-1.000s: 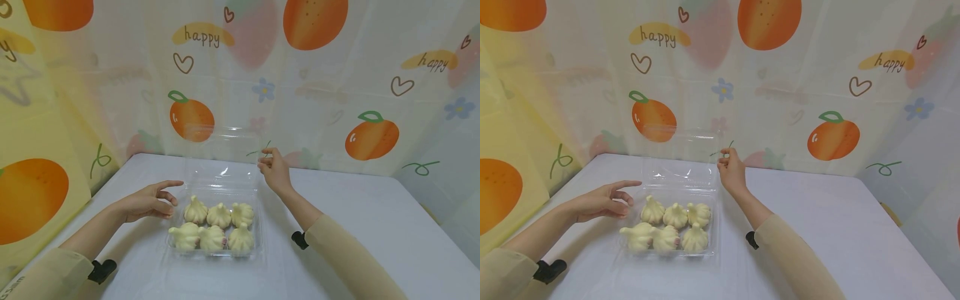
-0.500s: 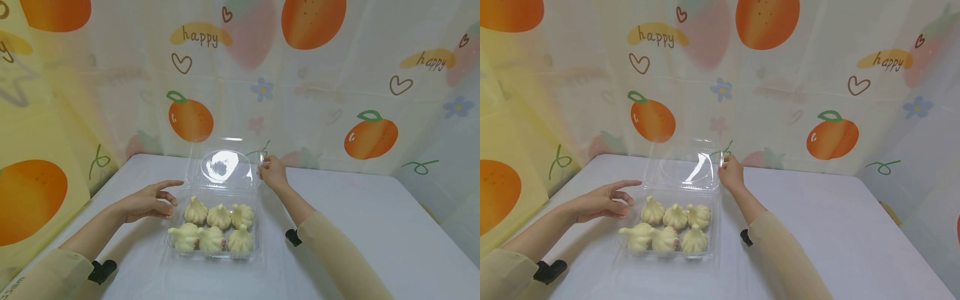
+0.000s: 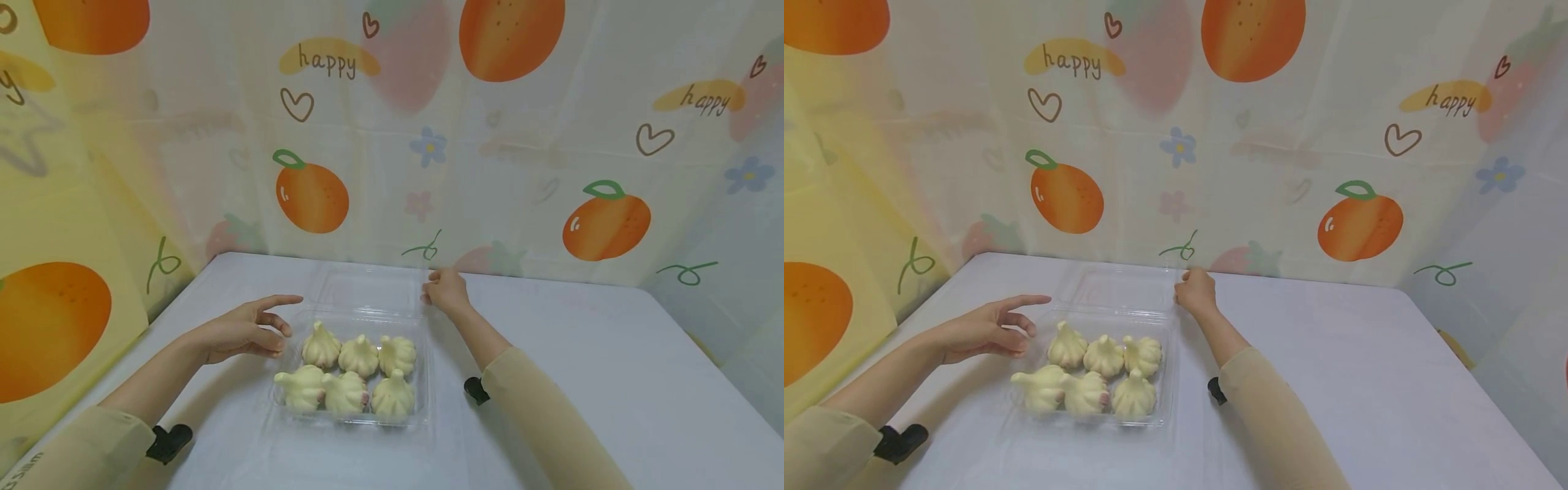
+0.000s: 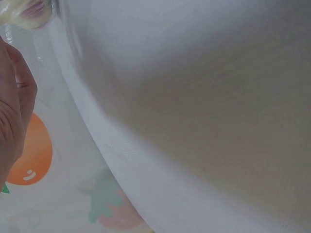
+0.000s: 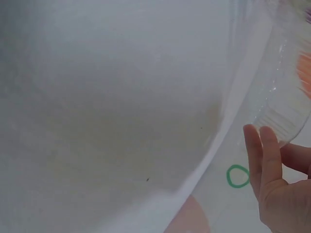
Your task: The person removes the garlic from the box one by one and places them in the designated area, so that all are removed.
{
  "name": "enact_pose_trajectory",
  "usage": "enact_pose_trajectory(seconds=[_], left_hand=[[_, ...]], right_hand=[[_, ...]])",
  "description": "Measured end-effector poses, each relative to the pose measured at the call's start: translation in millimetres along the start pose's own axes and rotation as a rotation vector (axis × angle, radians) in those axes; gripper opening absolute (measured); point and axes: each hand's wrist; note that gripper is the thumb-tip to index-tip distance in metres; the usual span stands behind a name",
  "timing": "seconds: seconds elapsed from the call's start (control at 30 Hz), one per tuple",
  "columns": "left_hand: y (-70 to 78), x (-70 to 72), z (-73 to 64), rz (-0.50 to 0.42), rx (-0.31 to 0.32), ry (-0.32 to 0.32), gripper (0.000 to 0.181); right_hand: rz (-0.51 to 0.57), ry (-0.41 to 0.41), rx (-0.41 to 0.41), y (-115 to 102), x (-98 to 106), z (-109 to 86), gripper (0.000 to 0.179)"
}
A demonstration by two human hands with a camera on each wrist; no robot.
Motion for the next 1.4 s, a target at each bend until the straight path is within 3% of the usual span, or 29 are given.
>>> enact_pose_trajectory(seconds=[0.5, 0.73, 0.83, 1.1, 1.4], left_hand=[[2.4, 1.2, 1.4, 0.049, -0.001, -0.03, 0.088], [0.3, 2.6, 0.8, 0.101, -0.045, -0.023, 0.097], [1.5, 1.9, 2.7, 0.121, -0.053, -0.019, 0.097], [0.4, -0.8, 13.6, 0.123, -0.081, -0.054, 0.077], [1.4, -6.3, 20.6, 0.136, -0.109, -0.102, 0.075]], right_hand=[[-0.044, -0.081, -0.018, 5.4, 8.6, -3.0, 0.049], [-0.1, -0.023, 0.098, 4.9, 22.9, -9.6, 0.047], [-0.031, -0.019, 0.137, 3.4, 29.2, -13.7, 0.045], [0.09, -0.036, 0.222, -7.0, 35.9, -32.4, 0.042], [0.112, -0.157, 0.395, -14.6, 35.4, -57.2, 0.038]])
Point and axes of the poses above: each hand's wrist, its own z-axis towards the middle knuckle, its own x-axis out of the back of the hand, y = z × x, and after that the axes turned 6 degrees about -x, right-handed
